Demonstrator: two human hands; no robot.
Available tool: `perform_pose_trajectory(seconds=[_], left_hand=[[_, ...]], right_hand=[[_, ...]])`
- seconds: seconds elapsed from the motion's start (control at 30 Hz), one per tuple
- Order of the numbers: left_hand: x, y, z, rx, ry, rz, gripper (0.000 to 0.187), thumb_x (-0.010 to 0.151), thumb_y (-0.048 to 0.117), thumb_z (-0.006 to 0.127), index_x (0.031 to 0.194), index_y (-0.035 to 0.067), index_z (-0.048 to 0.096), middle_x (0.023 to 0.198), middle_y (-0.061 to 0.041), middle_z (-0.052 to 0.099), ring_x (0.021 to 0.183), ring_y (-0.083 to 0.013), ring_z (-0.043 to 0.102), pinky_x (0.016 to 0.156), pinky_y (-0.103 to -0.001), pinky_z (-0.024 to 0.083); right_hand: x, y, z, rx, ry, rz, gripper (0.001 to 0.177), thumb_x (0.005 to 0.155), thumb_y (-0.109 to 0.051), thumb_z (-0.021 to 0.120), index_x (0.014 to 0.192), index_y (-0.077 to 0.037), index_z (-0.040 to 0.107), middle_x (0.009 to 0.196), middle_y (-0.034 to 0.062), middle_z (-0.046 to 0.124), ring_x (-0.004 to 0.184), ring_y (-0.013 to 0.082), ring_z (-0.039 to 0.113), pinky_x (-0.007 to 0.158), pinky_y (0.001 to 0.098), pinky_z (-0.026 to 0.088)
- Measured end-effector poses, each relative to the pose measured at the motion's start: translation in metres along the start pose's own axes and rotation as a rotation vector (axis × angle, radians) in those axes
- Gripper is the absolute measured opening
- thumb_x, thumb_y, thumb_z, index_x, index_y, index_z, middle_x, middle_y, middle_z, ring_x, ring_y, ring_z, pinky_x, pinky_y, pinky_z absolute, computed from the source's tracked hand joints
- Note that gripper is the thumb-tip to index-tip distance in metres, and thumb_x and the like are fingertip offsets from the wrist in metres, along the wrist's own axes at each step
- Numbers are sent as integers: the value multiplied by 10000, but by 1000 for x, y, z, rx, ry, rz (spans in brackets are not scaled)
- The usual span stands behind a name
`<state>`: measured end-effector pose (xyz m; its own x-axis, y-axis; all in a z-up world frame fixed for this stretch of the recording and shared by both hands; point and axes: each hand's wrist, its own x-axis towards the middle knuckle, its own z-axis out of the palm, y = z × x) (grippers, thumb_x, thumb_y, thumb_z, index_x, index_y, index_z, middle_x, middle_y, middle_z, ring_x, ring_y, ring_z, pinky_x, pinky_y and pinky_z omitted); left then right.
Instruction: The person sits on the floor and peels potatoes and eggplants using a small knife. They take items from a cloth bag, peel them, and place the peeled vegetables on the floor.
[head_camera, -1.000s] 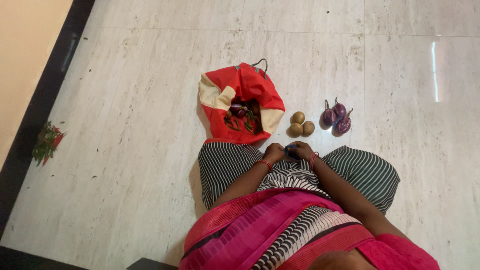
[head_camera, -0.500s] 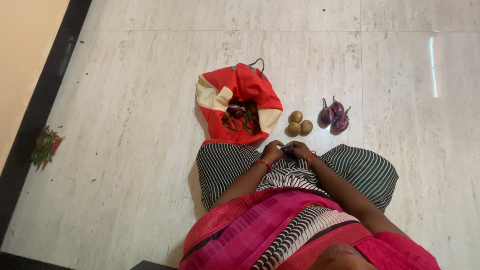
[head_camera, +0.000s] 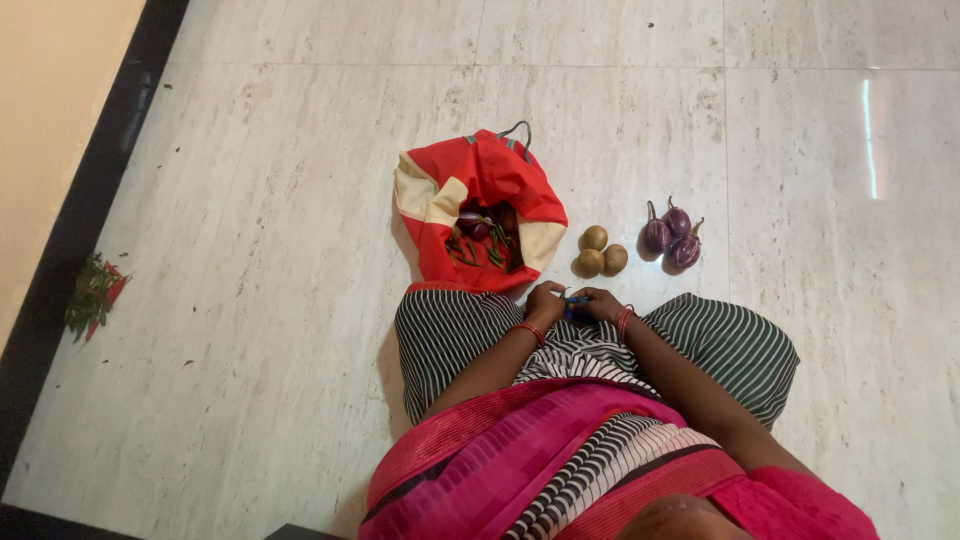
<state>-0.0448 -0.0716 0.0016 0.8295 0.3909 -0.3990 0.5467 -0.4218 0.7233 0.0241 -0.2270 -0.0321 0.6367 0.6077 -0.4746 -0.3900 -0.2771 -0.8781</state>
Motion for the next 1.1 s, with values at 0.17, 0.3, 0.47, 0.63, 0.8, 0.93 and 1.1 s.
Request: perform_pose_trajectory(seconds=[0.17,0.3,0.47,0.63,0.8,0.93,1.1], left_hand=[[-1,-5,2,99,-149,2,268,793,241,786,1053,178,766,1139,-147,742,1086,-312,708,945,-396,546],[-1,-5,5,92,-143,52,264,820,203,757,1079,151,748,1133,-161,735,1088,-326,700,946,-404,544],[0,-6,3,-1,-35,63,237,806,137,756,1043,141,747,1072,-151,749,1043,-308,712,909,-394,552],[2,-5,2,-116,-9,38,291,791,81,755,1071,149,710,969,-112,778,956,-243,745,855,-362,571],[2,-5,1,-71,-48,42,282,799,93,754,1074,135,709,975,-112,773,955,-246,739,840,-372,567],[1,-4,4,30,-97,44,275,779,120,783,1050,139,740,1051,-139,751,1006,-285,710,876,-381,547],[0,-3,5,-28,-109,-23,291,751,81,728,1027,170,749,1092,-143,757,1036,-296,726,897,-394,564]], right_hand=[[-9,-6,3,-79,125,-26,268,855,-131,805,1093,-24,744,1000,79,770,879,145,712,811,290,591],[-25,-24,5,-72,246,-30,282,860,-161,815,1097,-33,732,995,78,765,862,138,709,794,294,590],[-25,-28,10,-166,120,-22,275,842,-159,825,1076,-36,750,978,67,779,858,124,713,797,275,589],[-19,-14,15,-265,-78,9,258,825,-132,851,1047,-25,778,966,66,783,863,115,705,809,268,584],[-21,-18,11,-163,69,9,266,825,-149,827,1065,-54,760,978,63,782,860,129,716,807,289,595],[-28,-27,8,-183,263,-45,299,834,-183,838,1084,-46,749,992,72,772,874,136,711,822,300,590],[-31,-33,11,-96,216,-44,308,826,-173,839,1086,-37,744,995,75,774,874,141,716,816,306,598]])
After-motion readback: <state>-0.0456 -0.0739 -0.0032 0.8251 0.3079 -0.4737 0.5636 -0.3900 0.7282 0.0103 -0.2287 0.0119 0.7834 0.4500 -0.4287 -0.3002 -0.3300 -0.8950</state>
